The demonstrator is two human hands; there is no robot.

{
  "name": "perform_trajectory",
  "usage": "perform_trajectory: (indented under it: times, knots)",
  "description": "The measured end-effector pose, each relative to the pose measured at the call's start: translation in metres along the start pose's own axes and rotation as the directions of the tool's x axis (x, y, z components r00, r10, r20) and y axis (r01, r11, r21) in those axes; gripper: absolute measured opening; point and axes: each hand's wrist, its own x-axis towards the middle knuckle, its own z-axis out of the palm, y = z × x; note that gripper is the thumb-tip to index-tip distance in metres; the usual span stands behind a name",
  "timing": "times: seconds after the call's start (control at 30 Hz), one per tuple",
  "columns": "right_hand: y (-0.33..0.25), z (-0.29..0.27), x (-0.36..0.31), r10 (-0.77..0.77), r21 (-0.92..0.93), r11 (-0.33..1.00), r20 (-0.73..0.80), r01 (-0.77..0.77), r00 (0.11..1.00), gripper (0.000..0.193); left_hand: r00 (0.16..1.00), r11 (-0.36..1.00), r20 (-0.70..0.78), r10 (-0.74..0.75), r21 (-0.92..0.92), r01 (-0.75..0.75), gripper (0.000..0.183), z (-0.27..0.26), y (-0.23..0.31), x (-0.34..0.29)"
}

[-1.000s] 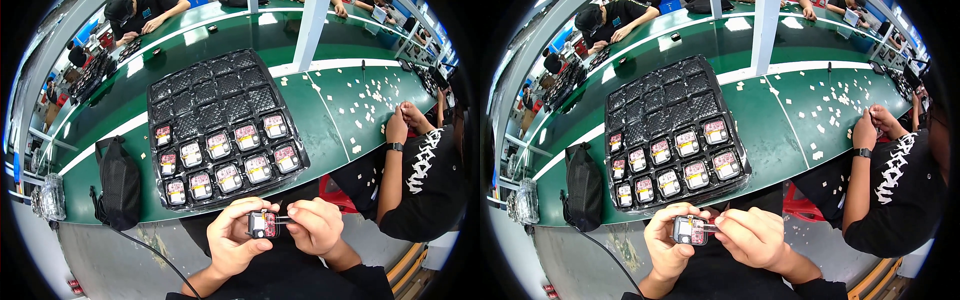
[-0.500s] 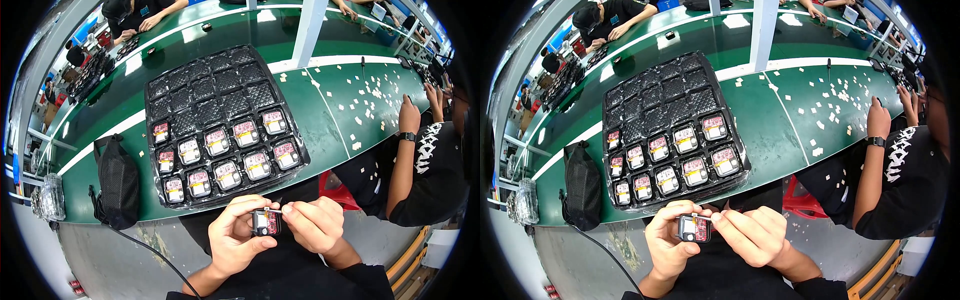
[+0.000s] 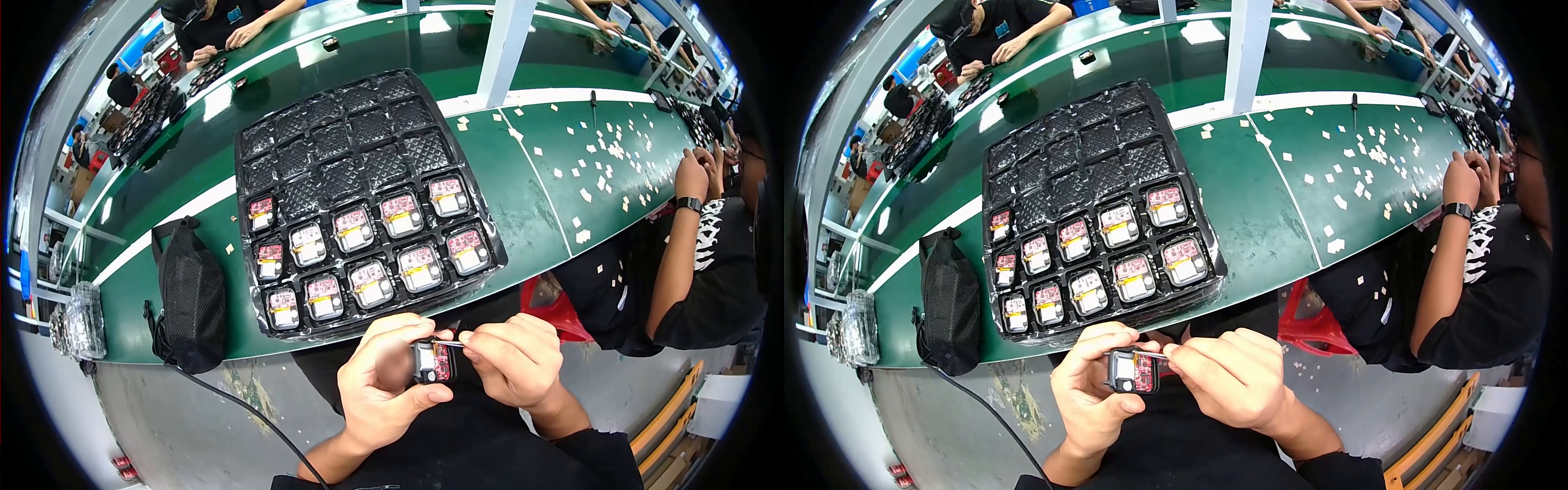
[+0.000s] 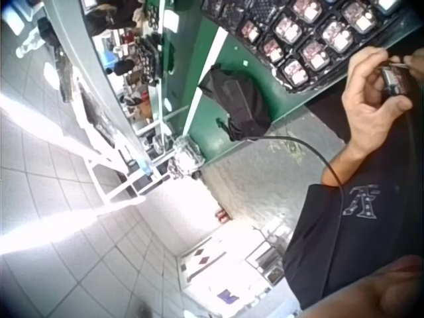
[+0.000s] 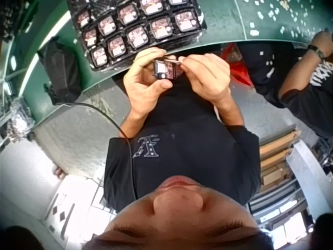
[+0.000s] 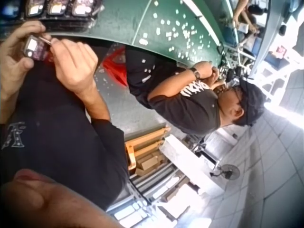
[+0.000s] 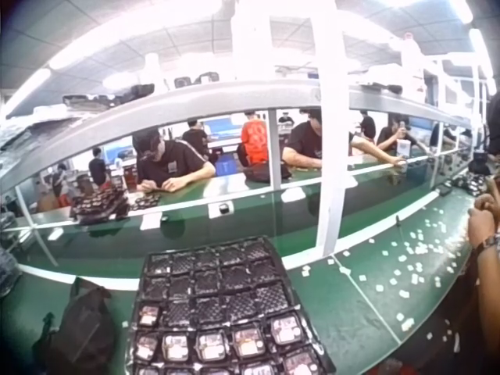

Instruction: Assembling small electronic components and placing them into a plastic tray.

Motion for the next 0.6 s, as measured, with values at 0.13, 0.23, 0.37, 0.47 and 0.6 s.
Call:
perform_trajectory:
  times: [0.13, 0.23, 0.37, 0.47, 0.6]
  knots:
    - [-0.001, 0.008, -0.004, -0.005, -0.009, 1.000, -0.053, 0.004, 0.999, 0.030, 1.000, 1.000, -0.004, -0.012, 0.017, 0.012, 0.065, 0.001, 0.002, 0.001]
    - [-0.003, 0.010, -0.005, -0.016, -0.062, 0.998, -0.065, 0.012, 0.998, 0.030, 0.999, 1.000, -0.032, -0.020, 0.022, 0.020, 0.064, 0.004, 0.003, 0.001]
    - [-0.003, 0.009, -0.005, -0.051, -0.125, 0.991, -0.053, 0.044, 0.997, 0.030, 0.998, 0.998, -0.056, -0.006, 0.057, 0.009, 0.064, 0.005, 0.005, 0.003]
    - [-0.001, 0.006, 0.002, -0.055, -0.106, 0.993, 0.006, 0.056, 0.998, 0.029, 0.999, 0.997, -0.053, -0.007, 0.077, 0.011, 0.064, -0.002, 0.006, -0.002]
    - [0.017, -0.004, 0.003, 0.089, 0.109, 0.991, -0.127, -0.075, 0.988, 0.018, 0.990, 0.981, -0.055, 0.133, 0.146, -0.124, 0.064, -0.021, 0.027, 0.007]
